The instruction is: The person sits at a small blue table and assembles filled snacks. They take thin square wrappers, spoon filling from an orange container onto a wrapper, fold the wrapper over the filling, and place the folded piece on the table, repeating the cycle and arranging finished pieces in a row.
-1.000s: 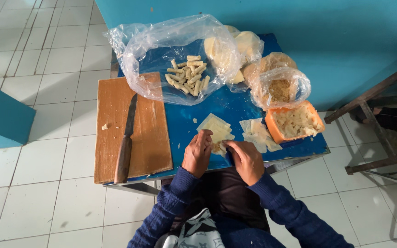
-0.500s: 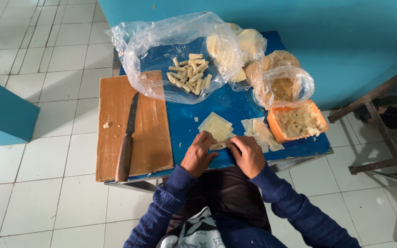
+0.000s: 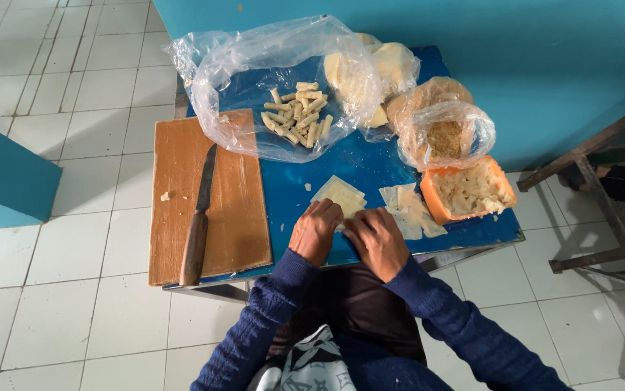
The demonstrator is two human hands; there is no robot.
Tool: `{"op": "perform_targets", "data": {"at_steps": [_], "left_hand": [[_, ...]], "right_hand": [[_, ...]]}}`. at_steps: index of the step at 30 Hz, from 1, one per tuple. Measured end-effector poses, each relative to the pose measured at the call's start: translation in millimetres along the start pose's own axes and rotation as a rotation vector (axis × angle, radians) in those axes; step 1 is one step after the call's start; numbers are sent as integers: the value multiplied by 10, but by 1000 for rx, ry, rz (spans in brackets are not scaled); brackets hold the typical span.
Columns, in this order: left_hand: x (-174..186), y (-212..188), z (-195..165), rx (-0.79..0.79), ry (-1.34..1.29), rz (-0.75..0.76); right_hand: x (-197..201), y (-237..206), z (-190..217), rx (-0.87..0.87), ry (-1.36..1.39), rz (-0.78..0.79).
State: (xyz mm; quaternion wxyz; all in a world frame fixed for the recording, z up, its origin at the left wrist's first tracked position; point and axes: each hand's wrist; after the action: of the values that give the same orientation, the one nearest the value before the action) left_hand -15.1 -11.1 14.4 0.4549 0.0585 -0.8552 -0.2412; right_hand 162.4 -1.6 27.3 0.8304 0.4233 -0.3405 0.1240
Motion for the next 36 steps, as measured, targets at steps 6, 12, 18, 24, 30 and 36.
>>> {"op": "perform_targets", "data": {"at_steps": [6,12,18,24,30,36], "left_hand": [[74,-47,45,-128,-32,5],[39,35,110,-56,-116,66],[69,67,130,-28,-128,103],[35,100,119,-6,-121,29],[19,131,87,112,-154,81],[102,64,1,99,-162,70]], "right_hand": [[10,69,-92,-20,119,25],[15,92,-185,-51,188,63],[-24,113,-270,-104,221,70],[-34,224,-346,-299,272,172],[-13,130,-216,-86,147,44],[-45,139,-229,-33,1,82]]}}
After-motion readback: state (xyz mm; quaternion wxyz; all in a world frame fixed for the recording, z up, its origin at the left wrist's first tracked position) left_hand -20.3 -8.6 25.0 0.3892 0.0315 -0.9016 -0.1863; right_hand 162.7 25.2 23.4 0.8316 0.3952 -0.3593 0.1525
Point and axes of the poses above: each hand's wrist, its own y-axis towards the middle knuckle, its own x-axis out of the back of the hand, z = x × y, and after that the axes turned 11 degrees about y, right-handed
